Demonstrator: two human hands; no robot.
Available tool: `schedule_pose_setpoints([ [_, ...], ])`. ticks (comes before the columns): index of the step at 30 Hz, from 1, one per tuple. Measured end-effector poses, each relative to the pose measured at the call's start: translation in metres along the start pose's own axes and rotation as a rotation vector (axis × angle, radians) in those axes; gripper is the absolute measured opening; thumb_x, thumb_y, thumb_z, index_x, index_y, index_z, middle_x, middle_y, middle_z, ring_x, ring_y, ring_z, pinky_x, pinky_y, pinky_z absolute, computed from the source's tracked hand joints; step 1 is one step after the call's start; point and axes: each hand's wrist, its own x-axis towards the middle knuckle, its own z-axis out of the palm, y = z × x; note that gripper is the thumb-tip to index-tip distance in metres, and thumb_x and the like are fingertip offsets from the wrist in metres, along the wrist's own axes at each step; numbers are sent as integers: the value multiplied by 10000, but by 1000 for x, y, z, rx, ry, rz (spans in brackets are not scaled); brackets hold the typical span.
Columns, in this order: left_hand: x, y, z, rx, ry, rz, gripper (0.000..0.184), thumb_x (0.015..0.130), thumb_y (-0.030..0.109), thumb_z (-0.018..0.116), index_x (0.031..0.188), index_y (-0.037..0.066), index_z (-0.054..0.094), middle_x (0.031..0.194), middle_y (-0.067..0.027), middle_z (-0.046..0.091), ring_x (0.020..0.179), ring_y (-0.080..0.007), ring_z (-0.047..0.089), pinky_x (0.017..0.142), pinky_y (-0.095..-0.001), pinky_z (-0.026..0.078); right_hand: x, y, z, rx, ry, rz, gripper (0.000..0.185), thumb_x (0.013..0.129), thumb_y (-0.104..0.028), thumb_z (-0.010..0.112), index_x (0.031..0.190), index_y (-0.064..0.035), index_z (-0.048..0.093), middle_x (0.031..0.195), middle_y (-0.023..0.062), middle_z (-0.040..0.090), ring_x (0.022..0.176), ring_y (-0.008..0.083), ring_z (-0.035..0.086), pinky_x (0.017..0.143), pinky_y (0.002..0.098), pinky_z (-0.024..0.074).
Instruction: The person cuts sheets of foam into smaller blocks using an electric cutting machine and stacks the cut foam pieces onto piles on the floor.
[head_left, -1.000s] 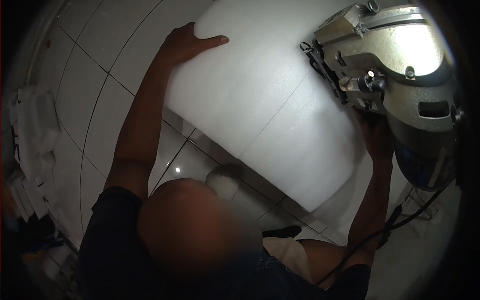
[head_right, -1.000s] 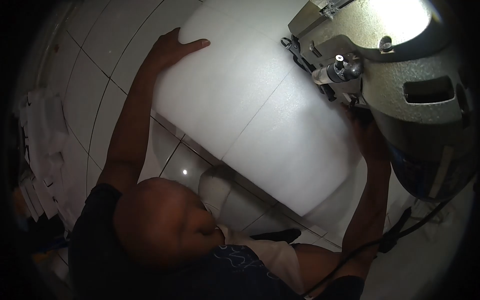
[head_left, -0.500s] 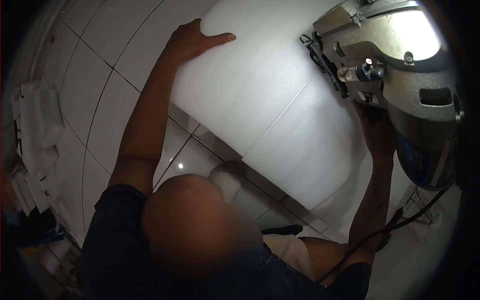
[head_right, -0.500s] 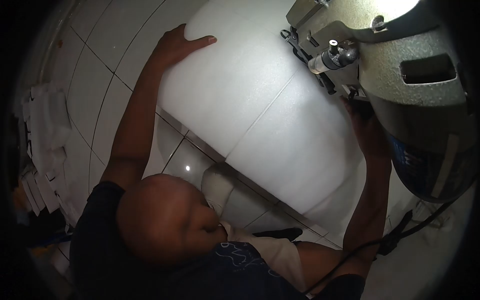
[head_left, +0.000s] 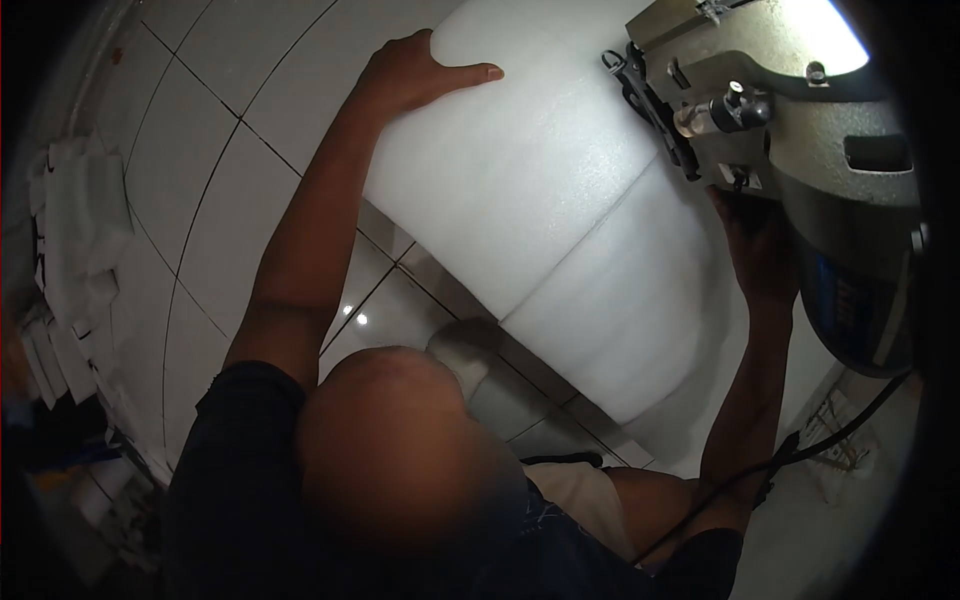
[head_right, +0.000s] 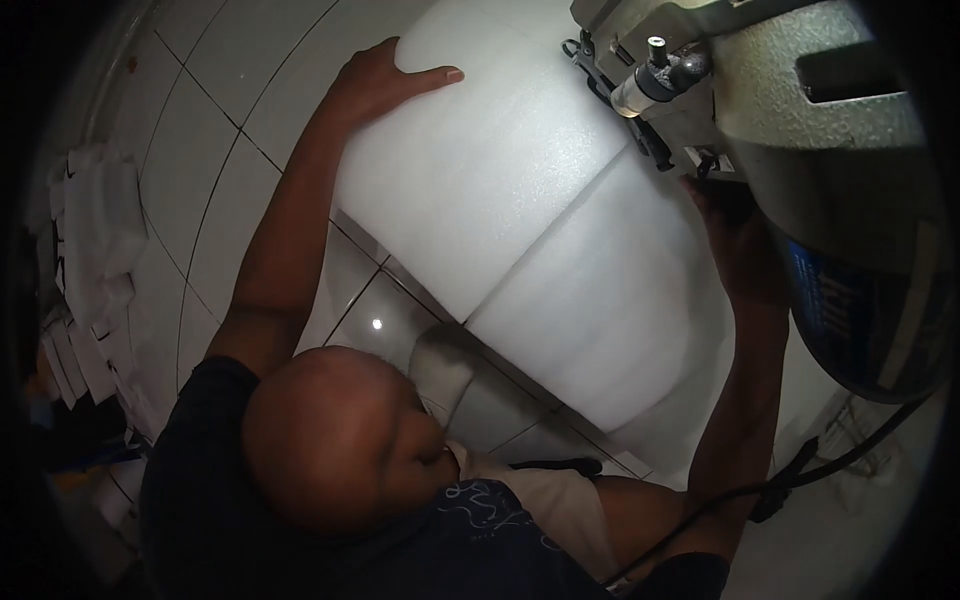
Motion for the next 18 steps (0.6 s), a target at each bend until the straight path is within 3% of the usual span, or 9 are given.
schedule_pose_setpoints([
  [2,-3,3,0,-23,-33,-39,982,574,687,745,1232,-18,559,988,-225,676,818,-313,703,761,-412,567,1,-4,-4,38,-87,20,468,871,-388,672,1159,-27,595,1060,165,665,966,280,648,832,348,494],
  [6,0,-3,7,-11,51,10,931,566,700,748,1138,-24,617,947,-208,690,815,-301,702,748,-380,565,3,-15,-6,-70,-29,26,490,863,-427,670,1133,-23,611,1052,174,664,967,275,649,823,357,491],
  [9,2,-8,8,-29,70,21,943,561,695,754,1137,-38,615,950,-216,687,826,-303,701,753,-380,564,6,-23,-15,39,-132,141,510,874,-446,655,1109,5,620,1046,168,667,952,274,650,833,368,478],
  [12,-1,-15,12,-74,47,14,1013,558,737,723,1178,-52,584,973,-221,682,842,-307,700,765,-378,561,0,-15,-19,29,-61,-4,473,896,-434,633,1111,-13,635,1035,125,676,925,237,647,828,364,478],
  [13,-2,-15,11,-11,84,-8,1042,566,761,696,1203,-53,566,986,-222,678,849,-307,699,769,-380,559,-1,-3,-17,337,-205,110,433,903,-402,640,1103,-19,647,1022,90,678,900,191,639,817,355,485],
  [18,-35,-16,-1,120,92,-98,1107,593,815,621,1256,-65,513,1011,-231,669,860,-313,697,772,-389,554,-5,-4,-43,180,-147,27,379,905,-345,655,1113,-28,650,1033,79,681,913,166,637,829,345,489],
])
